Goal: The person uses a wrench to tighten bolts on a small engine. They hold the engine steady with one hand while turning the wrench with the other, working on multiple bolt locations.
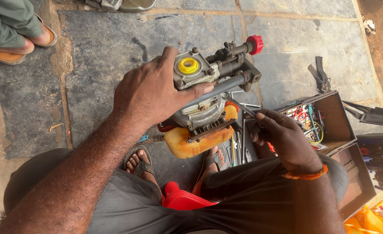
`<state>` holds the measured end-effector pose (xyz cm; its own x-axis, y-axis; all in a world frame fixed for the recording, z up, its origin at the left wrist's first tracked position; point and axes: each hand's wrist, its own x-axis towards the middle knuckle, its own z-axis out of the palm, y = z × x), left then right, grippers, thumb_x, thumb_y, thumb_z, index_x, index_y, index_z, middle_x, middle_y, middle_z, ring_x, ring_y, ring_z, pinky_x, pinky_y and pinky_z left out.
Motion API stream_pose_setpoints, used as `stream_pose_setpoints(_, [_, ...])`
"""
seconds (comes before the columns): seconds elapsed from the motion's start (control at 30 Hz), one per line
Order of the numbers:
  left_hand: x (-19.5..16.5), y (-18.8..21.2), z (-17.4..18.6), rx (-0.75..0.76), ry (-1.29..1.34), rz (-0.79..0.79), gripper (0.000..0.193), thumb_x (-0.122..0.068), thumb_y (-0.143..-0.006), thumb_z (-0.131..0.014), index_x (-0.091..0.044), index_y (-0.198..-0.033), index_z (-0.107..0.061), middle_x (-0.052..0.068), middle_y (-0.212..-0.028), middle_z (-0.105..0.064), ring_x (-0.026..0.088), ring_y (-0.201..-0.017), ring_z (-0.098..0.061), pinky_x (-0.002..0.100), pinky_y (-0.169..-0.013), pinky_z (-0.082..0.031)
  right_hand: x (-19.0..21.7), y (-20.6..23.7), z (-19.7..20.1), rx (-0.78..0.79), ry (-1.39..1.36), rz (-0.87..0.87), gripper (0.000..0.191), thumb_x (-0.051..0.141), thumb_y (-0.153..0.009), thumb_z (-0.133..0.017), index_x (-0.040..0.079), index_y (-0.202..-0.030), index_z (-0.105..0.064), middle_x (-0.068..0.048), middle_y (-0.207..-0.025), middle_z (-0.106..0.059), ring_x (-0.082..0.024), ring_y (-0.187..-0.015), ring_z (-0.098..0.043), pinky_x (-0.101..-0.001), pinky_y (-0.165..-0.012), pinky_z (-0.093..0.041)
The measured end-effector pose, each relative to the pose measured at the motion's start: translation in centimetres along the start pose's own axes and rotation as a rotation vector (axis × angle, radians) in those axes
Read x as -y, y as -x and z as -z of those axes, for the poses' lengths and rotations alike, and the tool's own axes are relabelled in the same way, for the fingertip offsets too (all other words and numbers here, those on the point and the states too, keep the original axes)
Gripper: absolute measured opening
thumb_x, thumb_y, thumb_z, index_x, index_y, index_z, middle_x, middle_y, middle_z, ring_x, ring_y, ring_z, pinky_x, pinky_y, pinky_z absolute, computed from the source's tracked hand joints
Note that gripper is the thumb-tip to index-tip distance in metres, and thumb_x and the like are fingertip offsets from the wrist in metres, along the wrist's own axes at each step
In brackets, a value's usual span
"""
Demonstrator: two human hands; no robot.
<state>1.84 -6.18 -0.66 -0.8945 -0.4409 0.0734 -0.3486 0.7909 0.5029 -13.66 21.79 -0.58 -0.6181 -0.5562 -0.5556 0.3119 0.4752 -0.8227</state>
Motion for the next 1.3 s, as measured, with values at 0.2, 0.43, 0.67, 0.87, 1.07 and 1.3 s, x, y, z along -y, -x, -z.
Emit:
stream_pose_setpoints(0.2, [0.0, 0.0, -0.2, 0.022, -0.026, 0.027, 0.103, -0.08, -0.087, -0.06, 0.006, -0.14, -0.043, 0.028, -0.093, -0.07, 0.035, -0.074, -0.075, 0.051, -0.053, -0.063, -0.1, -4.0, 2.7, 0.048, 0.095, -0.01, 0.024, 0.018, -0.105, -0.056, -0.002, -0.106, -0.067, -0.002, -0.07, -0.05, -0.012, -0.064, -0.046, -0.0291, -0.059, -0.036])
stream_pose_setpoints(0.43, [0.1, 0.0, -0.2, 0.012, -0.006, 0.01, 0.101, -0.078, -0.088, -0.061, 0.007, -0.14, -0.043, 0.028, -0.094, -0.07, 0.035, -0.075, -0.076, 0.051, -0.055, -0.064, 0.0, -7.2, 2.9, 0.175, -0.051, -0.021, 0.023, 0.017, -0.106, -0.055, -0.002, -0.114, -0.064, 0.002, -0.07, -0.043, -0.009, -0.062, -0.038, -0.0293, -0.063, -0.038])
stream_pose_setpoints(0.67, [0.0, 0.0, 0.1, 0.005, 0.022, 0.008, 0.096, -0.078, -0.088, -0.062, 0.004, -0.137, -0.047, 0.025, -0.093, -0.071, 0.033, -0.073, -0.075, 0.051, -0.055, -0.064, 0.7, -6.8, 1.1, 0.091, -0.074, 0.068, 0.023, 0.018, -0.106, -0.055, -0.001, -0.116, -0.065, 0.002, -0.081, -0.055, -0.007, -0.072, -0.05, -0.0248, -0.069, -0.042])
stream_pose_setpoints(0.87, [-0.3, 0.4, 0.1, 0.026, 0.012, 0.029, 0.096, -0.078, -0.09, -0.059, 0.004, -0.136, -0.046, 0.023, -0.09, -0.071, 0.03, -0.07, -0.076, 0.048, -0.054, -0.064, -1.1, -3.0, -0.5, -0.124, 0.223, 0.224, 0.024, 0.02, -0.104, -0.053, 0.0, -0.102, -0.068, -0.002, -0.082, -0.066, -0.007, -0.069, -0.059, -0.0249, -0.065, -0.048])
stream_pose_setpoints(1.07, [-0.4, 0.2, -0.1, -0.054, -0.002, -0.003, 0.099, -0.08, -0.087, -0.061, 0.005, -0.134, -0.045, 0.023, -0.088, -0.071, 0.03, -0.067, -0.075, 0.047, -0.047, -0.062, -3.0, 2.5, -5.8, -0.147, -0.123, 0.015, 0.035, 0.028, -0.106, -0.05, 0.0, -0.095, -0.068, -0.007, -0.063, -0.059, -0.014, -0.054, -0.05, -0.0277, -0.053, -0.038])
stream_pose_setpoints(1.3, [-0.1, -0.1, 0.2, 0.058, 0.01, 0.067, 0.097, -0.08, -0.086, -0.06, 0.0, -0.139, -0.044, 0.02, -0.092, -0.071, 0.029, -0.07, -0.074, 0.045, -0.055, -0.063, -2.4, 4.1, -17.6, 0.415, -0.314, -0.181, 0.044, 0.034, -0.107, -0.042, -0.003, -0.105, -0.065, -0.013, -0.077, -0.074, -0.02, -0.063, -0.067, -0.0304, -0.066, -0.055])
